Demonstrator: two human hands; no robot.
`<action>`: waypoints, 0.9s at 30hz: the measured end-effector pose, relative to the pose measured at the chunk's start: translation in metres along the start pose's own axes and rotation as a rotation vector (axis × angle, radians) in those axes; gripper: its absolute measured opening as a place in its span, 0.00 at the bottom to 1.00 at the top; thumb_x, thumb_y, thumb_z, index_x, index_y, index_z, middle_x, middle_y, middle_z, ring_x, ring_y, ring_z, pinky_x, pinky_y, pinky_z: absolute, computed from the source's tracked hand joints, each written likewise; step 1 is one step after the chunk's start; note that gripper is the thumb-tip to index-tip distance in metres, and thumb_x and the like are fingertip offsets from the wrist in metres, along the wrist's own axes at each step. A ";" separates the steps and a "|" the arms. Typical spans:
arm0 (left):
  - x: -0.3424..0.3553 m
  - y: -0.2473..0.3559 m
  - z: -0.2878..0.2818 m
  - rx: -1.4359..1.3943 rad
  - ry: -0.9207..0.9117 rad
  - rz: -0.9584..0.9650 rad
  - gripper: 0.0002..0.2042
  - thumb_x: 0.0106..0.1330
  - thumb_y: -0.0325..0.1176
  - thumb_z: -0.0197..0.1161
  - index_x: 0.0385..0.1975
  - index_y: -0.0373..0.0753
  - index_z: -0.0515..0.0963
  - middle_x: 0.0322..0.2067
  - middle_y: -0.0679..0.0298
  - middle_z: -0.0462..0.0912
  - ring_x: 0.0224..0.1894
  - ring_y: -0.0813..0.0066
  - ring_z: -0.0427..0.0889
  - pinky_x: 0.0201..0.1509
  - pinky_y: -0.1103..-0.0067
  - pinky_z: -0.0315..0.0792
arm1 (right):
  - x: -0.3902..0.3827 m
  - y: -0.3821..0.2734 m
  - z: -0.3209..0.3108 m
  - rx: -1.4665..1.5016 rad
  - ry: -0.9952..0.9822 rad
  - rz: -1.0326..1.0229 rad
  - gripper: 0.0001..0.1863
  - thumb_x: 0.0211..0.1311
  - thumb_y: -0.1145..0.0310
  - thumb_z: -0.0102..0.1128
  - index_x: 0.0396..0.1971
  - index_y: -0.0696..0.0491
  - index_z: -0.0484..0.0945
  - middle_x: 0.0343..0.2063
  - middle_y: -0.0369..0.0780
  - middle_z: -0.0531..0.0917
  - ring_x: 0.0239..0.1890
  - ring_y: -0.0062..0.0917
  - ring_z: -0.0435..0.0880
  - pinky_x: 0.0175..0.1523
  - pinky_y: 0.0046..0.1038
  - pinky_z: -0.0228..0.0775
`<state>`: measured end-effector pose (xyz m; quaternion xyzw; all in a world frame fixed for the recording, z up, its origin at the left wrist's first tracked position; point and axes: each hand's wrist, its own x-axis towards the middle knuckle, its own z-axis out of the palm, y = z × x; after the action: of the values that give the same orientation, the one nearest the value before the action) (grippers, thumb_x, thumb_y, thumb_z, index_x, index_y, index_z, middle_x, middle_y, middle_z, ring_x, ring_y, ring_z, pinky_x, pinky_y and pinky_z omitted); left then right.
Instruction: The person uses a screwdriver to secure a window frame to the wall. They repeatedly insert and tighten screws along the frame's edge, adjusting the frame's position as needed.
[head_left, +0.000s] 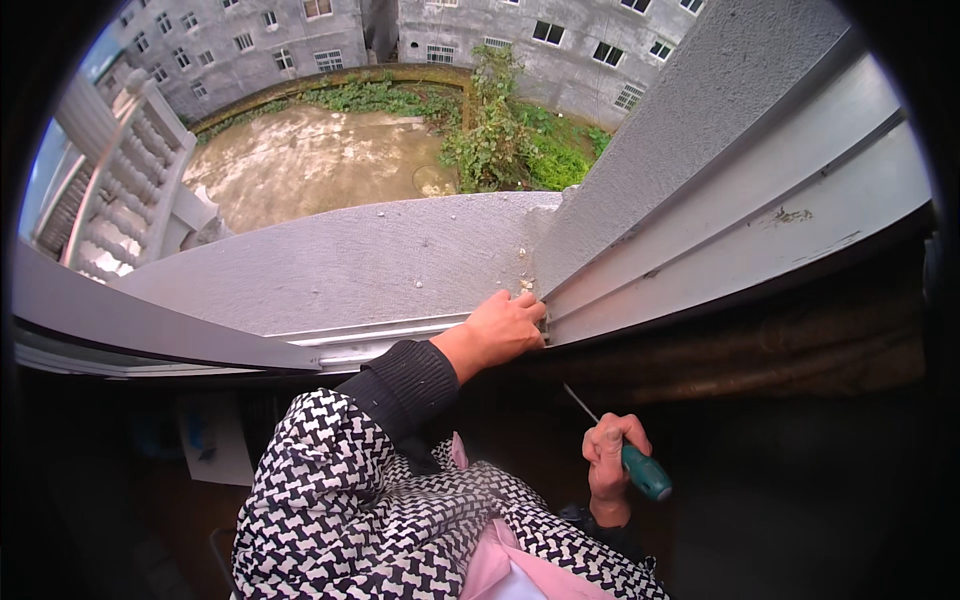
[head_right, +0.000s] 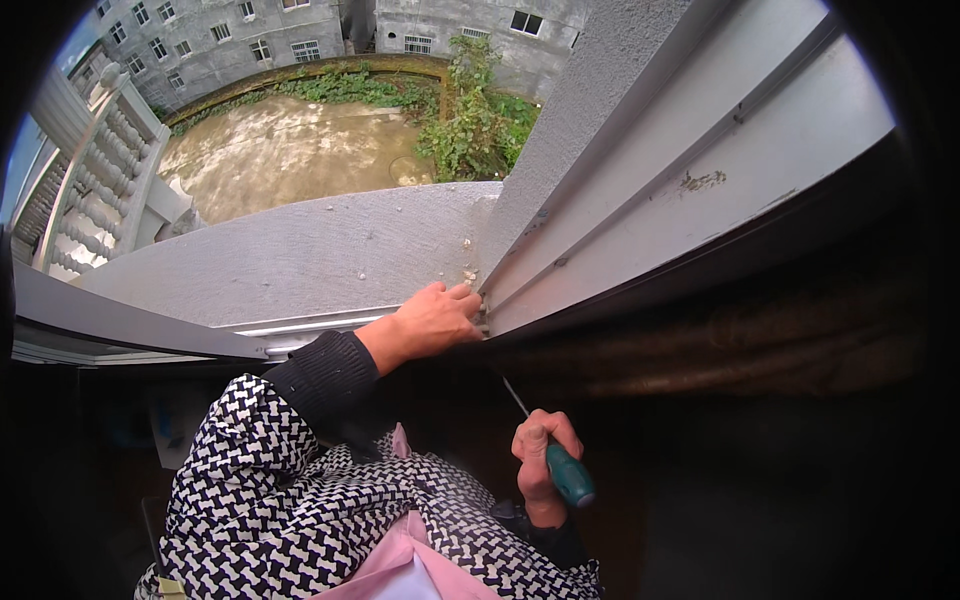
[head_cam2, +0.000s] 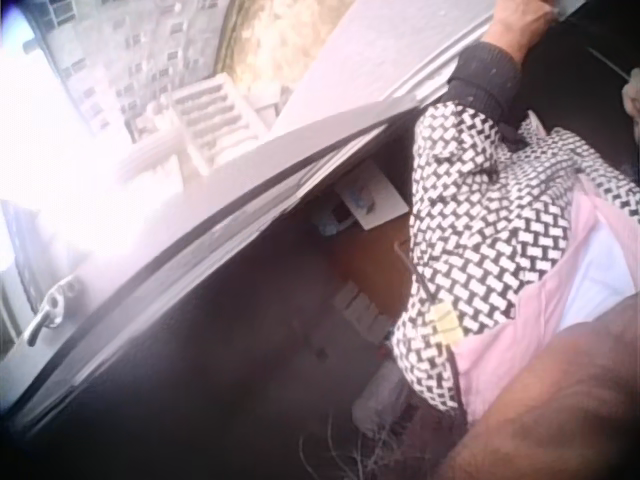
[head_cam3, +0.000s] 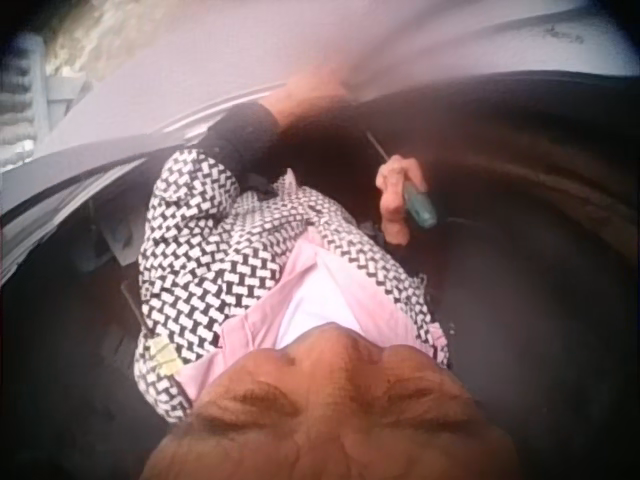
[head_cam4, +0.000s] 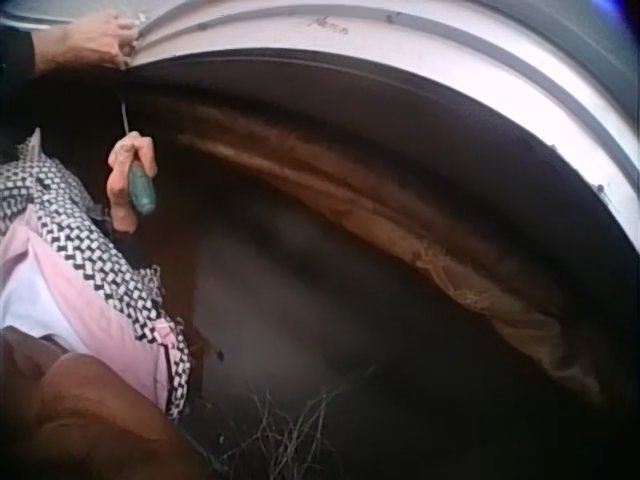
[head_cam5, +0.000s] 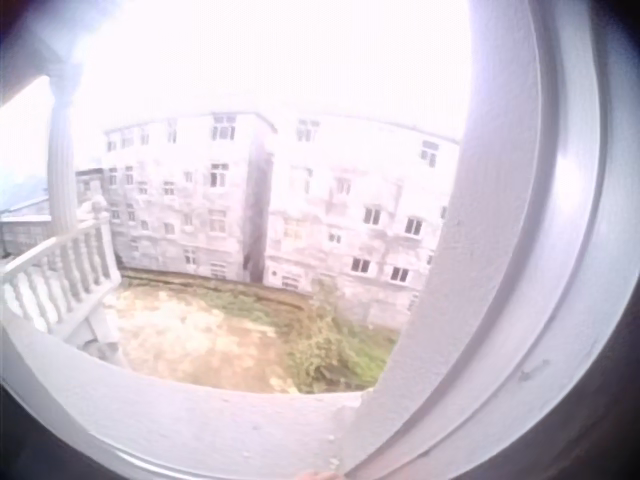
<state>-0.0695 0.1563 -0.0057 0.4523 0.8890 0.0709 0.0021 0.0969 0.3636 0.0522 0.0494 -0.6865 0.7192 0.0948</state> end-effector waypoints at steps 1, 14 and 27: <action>0.001 0.000 0.000 0.016 -0.001 0.001 0.05 0.63 0.37 0.61 0.33 0.56 0.85 0.41 0.69 0.77 0.51 0.70 0.76 0.44 0.72 0.73 | 0.000 0.000 0.001 -0.004 -0.001 -0.001 0.17 0.77 0.63 0.54 0.27 0.52 0.62 0.18 0.31 0.62 0.16 0.12 0.56 0.20 0.17 0.48; -0.040 -0.010 -0.002 -0.117 0.282 -0.151 0.01 0.57 0.33 0.65 0.26 0.47 0.80 0.34 0.65 0.76 0.44 0.66 0.78 0.43 0.69 0.72 | 0.048 -0.006 0.029 0.040 -0.248 -0.075 0.20 0.76 0.57 0.58 0.28 0.53 0.64 0.18 0.32 0.64 0.17 0.13 0.58 0.21 0.19 0.47; -0.032 -0.019 0.005 -0.157 0.143 -0.135 0.03 0.53 0.34 0.67 0.25 0.47 0.80 0.33 0.68 0.77 0.44 0.69 0.78 0.44 0.70 0.68 | 0.066 0.013 0.065 -0.204 -0.022 0.046 0.19 0.78 0.60 0.55 0.28 0.54 0.64 0.19 0.33 0.66 0.16 0.13 0.60 0.21 0.19 0.49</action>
<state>-0.0661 0.1203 -0.0153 0.3837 0.9071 0.1718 -0.0210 0.0257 0.3028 0.0567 0.0317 -0.7582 0.6469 0.0752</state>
